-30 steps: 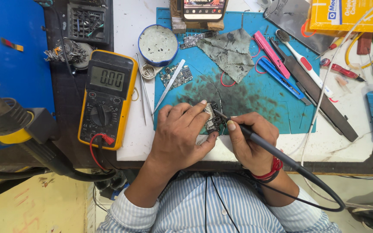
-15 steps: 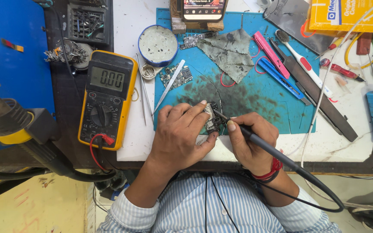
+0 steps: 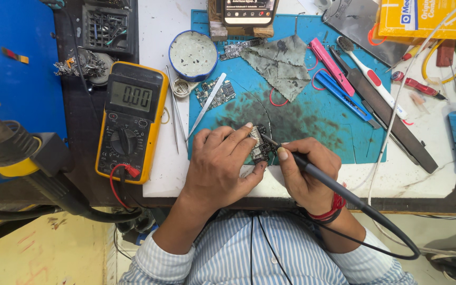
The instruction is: The person uses a soldering iron and tweezers to solder components onto a small circuit board. They hold the board steady, apply solder to specific points, and use tweezers to position small parts. The work is performed on a cluttered workbench with various tools and electronic components visible.
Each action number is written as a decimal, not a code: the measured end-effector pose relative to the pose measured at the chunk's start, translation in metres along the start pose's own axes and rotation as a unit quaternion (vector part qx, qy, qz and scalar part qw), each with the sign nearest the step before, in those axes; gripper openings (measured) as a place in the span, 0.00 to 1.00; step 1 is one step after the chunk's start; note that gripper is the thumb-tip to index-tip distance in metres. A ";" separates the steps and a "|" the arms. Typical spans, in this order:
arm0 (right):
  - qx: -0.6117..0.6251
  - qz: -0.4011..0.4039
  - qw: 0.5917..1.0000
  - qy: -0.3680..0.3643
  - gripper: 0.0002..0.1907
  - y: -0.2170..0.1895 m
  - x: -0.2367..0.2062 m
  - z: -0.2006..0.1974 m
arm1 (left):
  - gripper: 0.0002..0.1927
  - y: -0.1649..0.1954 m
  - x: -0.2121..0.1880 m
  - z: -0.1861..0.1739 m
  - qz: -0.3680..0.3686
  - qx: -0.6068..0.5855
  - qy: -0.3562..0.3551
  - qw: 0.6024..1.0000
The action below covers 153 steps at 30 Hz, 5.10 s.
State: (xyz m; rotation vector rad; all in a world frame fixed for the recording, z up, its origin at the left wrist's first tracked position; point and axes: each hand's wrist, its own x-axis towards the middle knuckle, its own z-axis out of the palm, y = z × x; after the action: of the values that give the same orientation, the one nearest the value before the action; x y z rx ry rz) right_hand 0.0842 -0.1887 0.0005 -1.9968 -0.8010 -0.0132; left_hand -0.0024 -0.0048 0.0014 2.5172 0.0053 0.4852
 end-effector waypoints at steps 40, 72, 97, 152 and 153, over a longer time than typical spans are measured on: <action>0.051 0.066 0.995 0.049 0.05 0.007 -0.006 0.004 | 0.23 -0.002 0.000 0.001 0.002 0.012 0.007 1.000; 0.107 0.046 0.991 0.065 0.07 0.012 -0.005 0.009 | 0.09 -0.037 -0.006 -0.008 -0.270 -0.369 0.195 0.868; 0.108 0.053 0.992 0.045 0.07 0.011 -0.007 0.005 | 0.04 -0.072 0.074 -0.017 -0.157 -0.175 0.257 0.937; 0.103 0.065 0.992 0.026 0.08 0.007 -0.006 0.003 | 0.04 -0.065 0.070 -0.002 -0.174 -0.168 0.285 0.927; 0.101 0.063 0.993 0.026 0.08 0.007 -0.006 0.003 | 0.04 -0.065 0.071 -0.001 -0.173 -0.165 0.287 0.928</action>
State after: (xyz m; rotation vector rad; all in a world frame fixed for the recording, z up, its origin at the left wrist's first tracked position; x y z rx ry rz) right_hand 0.0823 -0.1920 -0.0081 -1.8428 -0.6174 0.0853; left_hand 0.0695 0.0578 -0.0084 1.9122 0.5340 0.9618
